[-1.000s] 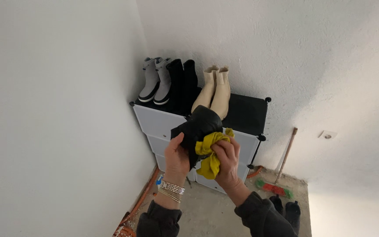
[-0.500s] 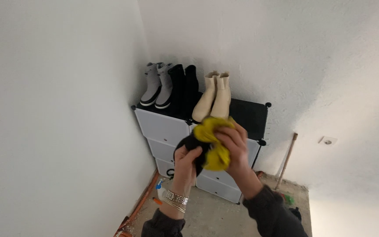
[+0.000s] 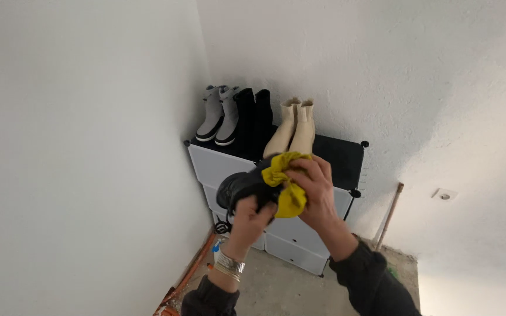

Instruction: Cleaning a black boot with a yellow cloth and organizing it in a modular shoe rack

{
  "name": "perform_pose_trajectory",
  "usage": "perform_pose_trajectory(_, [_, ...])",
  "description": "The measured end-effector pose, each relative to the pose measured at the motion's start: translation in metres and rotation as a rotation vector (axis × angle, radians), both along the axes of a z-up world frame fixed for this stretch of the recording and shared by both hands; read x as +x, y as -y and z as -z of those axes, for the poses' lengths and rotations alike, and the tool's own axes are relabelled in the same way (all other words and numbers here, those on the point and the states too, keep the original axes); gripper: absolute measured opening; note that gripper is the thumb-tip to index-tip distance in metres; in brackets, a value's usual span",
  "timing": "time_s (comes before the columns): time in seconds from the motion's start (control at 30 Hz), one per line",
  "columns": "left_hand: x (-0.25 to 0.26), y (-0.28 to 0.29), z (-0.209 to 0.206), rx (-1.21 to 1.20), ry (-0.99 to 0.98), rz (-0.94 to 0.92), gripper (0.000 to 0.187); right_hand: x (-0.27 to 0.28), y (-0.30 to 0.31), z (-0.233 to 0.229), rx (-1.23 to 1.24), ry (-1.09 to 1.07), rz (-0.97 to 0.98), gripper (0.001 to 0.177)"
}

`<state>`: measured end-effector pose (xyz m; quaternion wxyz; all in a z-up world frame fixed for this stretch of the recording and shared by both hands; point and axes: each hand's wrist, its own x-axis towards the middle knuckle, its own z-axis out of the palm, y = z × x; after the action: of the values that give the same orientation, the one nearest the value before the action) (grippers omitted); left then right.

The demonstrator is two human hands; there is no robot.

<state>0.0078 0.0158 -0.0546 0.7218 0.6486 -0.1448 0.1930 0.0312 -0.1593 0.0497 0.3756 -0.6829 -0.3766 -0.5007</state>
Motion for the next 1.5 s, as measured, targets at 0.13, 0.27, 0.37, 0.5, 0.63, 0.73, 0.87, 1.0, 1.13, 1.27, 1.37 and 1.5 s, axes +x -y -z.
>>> perform_pose_trajectory(0.13, [0.003,-0.010,0.013,0.114,0.045,0.039,0.021,0.006,-0.009,-0.001,-0.135,-0.005,-0.034,0.022])
perform_pose_trajectory(0.27, [-0.004,-0.015,-0.001,0.077,0.133,0.037,0.012,0.000,-0.015,0.016,-0.065,-0.103,-0.052,0.024])
perform_pose_trajectory(0.37, [-0.002,-0.019,0.005,0.183,0.148,-0.004,0.016,-0.008,-0.018,0.042,0.011,-0.183,0.105,0.015])
perform_pose_trajectory(0.5, [-0.018,-0.048,-0.064,0.061,0.193,-0.029,0.014,-0.014,-0.032,0.093,0.052,-0.304,0.134,0.010])
perform_pose_trajectory(0.63, [-0.016,-0.071,-0.077,0.119,0.209,0.037,0.021,0.020,-0.052,0.123,0.562,-0.397,-0.055,0.009])
perform_pose_trajectory(0.73, [-0.017,-0.079,-0.063,0.172,0.161,0.098,0.033,0.006,-0.085,0.074,0.553,-0.296,0.031,0.012])
perform_pose_trajectory(0.87, [-0.019,-0.095,-0.058,0.268,0.106,0.115,0.034,0.012,-0.111,0.046,0.222,-0.042,0.195,0.014])
perform_pose_trajectory(1.0, [0.016,-0.111,0.013,0.178,0.000,0.137,0.039,0.028,-0.111,0.122,0.178,-0.186,0.243,0.019])
perform_pose_trajectory(1.13, [0.047,-0.119,0.114,0.500,-0.117,0.109,0.028,0.023,-0.109,0.169,0.418,-0.994,0.298,0.045])
perform_pose_trajectory(1.27, [0.052,-0.118,0.136,0.629,-0.246,0.128,0.044,0.024,-0.089,0.222,0.800,-1.572,-0.047,0.083])
perform_pose_trajectory(1.37, [0.062,-0.106,0.123,0.565,-0.410,0.139,0.032,0.011,-0.080,0.259,0.340,-1.517,-0.064,0.111])
perform_pose_trajectory(1.5, [0.071,-0.076,0.116,0.367,-0.447,0.182,0.043,0.027,-0.091,0.284,0.145,-1.700,0.075,0.148])
